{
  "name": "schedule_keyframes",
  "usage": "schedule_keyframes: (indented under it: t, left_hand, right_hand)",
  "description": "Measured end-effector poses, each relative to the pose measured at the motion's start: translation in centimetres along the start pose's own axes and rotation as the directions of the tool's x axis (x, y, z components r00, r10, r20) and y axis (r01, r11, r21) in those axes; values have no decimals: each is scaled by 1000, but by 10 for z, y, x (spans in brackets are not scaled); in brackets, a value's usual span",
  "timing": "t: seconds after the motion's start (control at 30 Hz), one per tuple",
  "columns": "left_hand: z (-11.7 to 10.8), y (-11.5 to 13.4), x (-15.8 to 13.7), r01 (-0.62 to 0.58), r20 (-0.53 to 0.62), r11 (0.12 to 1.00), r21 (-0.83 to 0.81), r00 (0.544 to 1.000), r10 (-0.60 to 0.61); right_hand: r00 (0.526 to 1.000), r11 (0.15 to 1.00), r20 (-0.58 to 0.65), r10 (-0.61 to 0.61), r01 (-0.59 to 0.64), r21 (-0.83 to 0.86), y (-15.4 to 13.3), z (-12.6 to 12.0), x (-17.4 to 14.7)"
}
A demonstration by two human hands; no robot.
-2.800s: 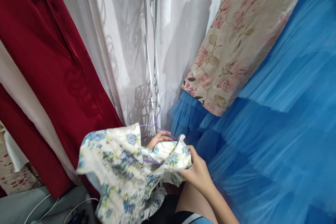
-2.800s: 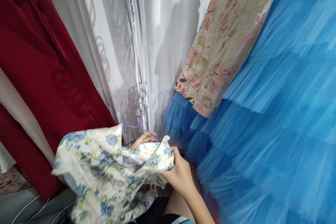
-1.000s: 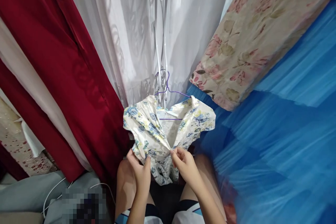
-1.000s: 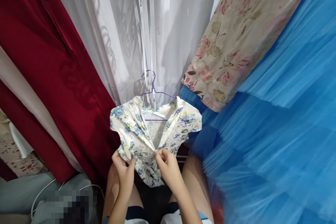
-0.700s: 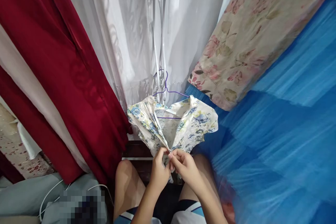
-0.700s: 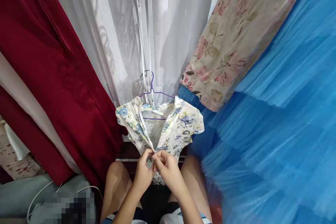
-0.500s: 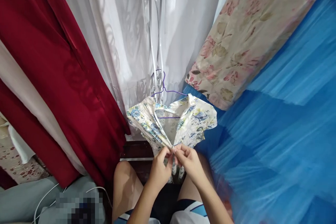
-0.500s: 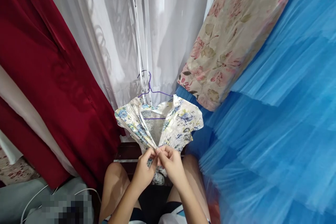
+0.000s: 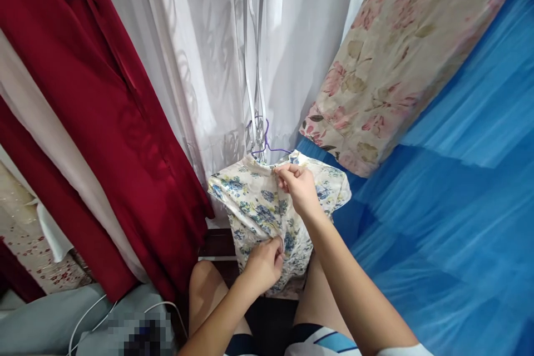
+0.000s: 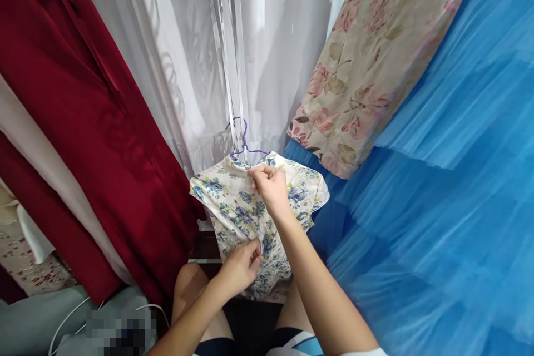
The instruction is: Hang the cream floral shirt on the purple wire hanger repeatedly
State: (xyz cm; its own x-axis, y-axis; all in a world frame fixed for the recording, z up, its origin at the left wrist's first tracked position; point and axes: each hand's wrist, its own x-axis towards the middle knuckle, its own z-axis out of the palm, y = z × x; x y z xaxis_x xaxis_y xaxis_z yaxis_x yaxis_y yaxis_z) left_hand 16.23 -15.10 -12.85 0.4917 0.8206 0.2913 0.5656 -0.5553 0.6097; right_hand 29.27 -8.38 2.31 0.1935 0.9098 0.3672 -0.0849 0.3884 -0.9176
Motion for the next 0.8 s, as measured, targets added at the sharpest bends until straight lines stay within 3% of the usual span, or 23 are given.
schedule_keyframes:
  t: [0.1, 0.2, 0.33, 0.47, 0.57, 0.67, 0.7, 0.77, 0.8]
  left_hand:
    - [-33, 3, 18, -24, -200, 979, -201, 980, -17]
    - [-81, 17, 53, -154, -456, 963, -222, 889, 37]
    - [-118, 34, 97, -344, -490, 939, -26, 823, 288]
    - [-127, 38, 111, -342, -572, 937, 74, 755, 321]
    - [-142, 15, 112, -269, -745, 963, -6, 643, 175]
    - [-161, -35, 116, -236, -853, 930, -282, 505, -130]
    - [-164, -54, 117, -236, -829, 866, -442, 476, -293]
    - [-160, -89, 117, -206, -619, 597, -776, 434, -655]
    - [-153, -103, 115, -178, -522, 497, -849, 426, -739]
  right_hand:
    - [999, 998, 30, -24, 26, -65, 0, -1, -14]
    - [997, 995, 70, -37, 43, -90, -1, -2, -23]
    - [993, 991, 97, -65, 75, -106, 7, -5, -16]
    - [995, 972, 36, -90, 96, -213, 34, -9, -8]
    - [998, 964, 53, -39, 51, -259, 54, -15, -15]
    - [994, 969, 106, -2, 28, -246, 61, -19, -32]
    - [993, 970, 119, 4, 25, -242, 61, -20, -37]
    - [989, 971, 144, 21, 14, -239, 59, -19, -46]
    - [987, 972, 155, 31, 6, -235, 59, -19, -49]
